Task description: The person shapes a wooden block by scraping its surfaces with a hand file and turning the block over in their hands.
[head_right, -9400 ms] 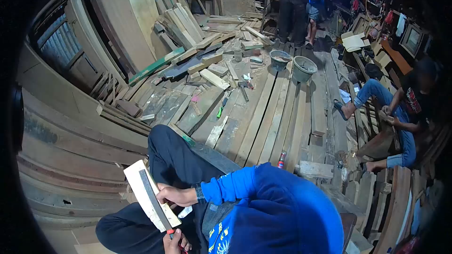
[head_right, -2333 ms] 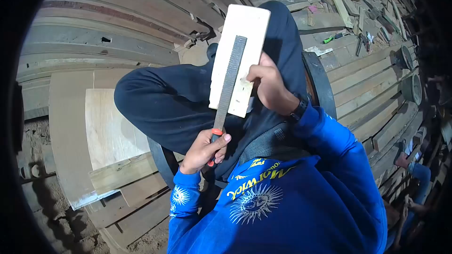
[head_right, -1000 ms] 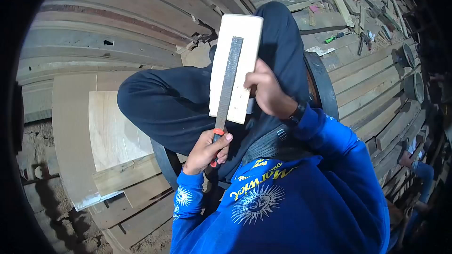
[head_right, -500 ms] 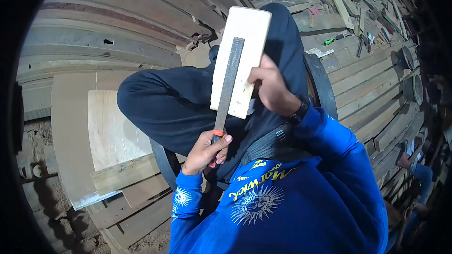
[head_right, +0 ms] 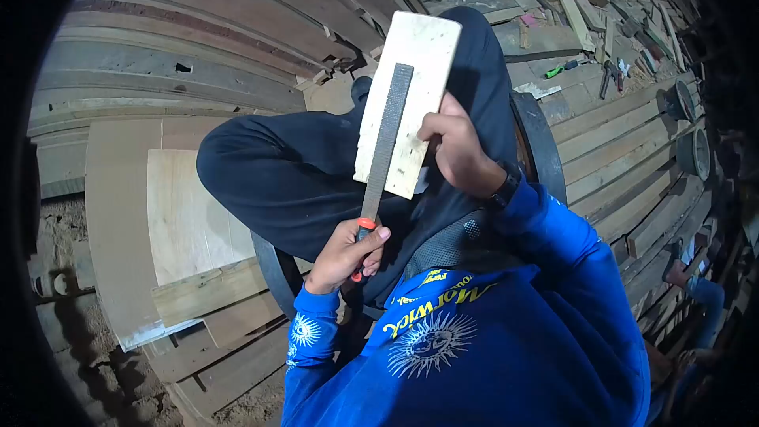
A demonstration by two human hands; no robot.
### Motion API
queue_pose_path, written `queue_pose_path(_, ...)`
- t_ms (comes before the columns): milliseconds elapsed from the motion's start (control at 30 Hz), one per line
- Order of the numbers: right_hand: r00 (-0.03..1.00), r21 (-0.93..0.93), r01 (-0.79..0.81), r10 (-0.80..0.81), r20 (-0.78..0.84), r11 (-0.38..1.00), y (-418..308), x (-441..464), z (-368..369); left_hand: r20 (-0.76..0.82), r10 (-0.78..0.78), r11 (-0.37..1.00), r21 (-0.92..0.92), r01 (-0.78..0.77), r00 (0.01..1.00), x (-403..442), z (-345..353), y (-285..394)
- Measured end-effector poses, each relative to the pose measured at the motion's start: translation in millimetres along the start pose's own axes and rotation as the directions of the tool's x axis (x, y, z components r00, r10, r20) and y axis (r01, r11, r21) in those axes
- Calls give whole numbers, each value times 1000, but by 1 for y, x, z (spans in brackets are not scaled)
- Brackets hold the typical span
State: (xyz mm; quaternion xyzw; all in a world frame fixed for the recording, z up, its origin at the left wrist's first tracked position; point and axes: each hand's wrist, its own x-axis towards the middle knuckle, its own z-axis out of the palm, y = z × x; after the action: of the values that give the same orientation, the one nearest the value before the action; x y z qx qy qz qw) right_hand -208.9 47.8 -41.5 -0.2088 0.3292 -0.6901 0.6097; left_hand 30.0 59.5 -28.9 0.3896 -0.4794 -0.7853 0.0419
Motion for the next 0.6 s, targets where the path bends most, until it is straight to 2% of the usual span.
queue_pose_path(133,1000,6,-6,6,-14,1000,5,-5,7,-22,-67,997,27,67,998,-1,3,4)
queue_pose_path(233,993,-132,-106,110,28,986,23,-18,15,-18,-90,996,16,90,996,0,1,2)
queue_pose_path(267,992,-107,-120,124,37,987,24,-19,16,-17,-91,996,23,92,996,0,1,3)
queue_pose_path(333,994,-69,-95,98,38,993,21,-12,8,-16,-17,1000,-9,17,1000,0,3,5)
queue_pose_path(433,999,-31,-42,43,31,999,3,-3,3,-7,-6,1000,9,6,1000,1,0,-1)
queue_pose_path(500,998,4,47,-46,-33,999,-3,2,2,-3,4,1000,-6,-4,1000,0,0,0)
queue_pose_path(600,1000,-15,-1,1,4,1000,0,-3,4,9,-14,1000,19,14,1000,1,0,-2)
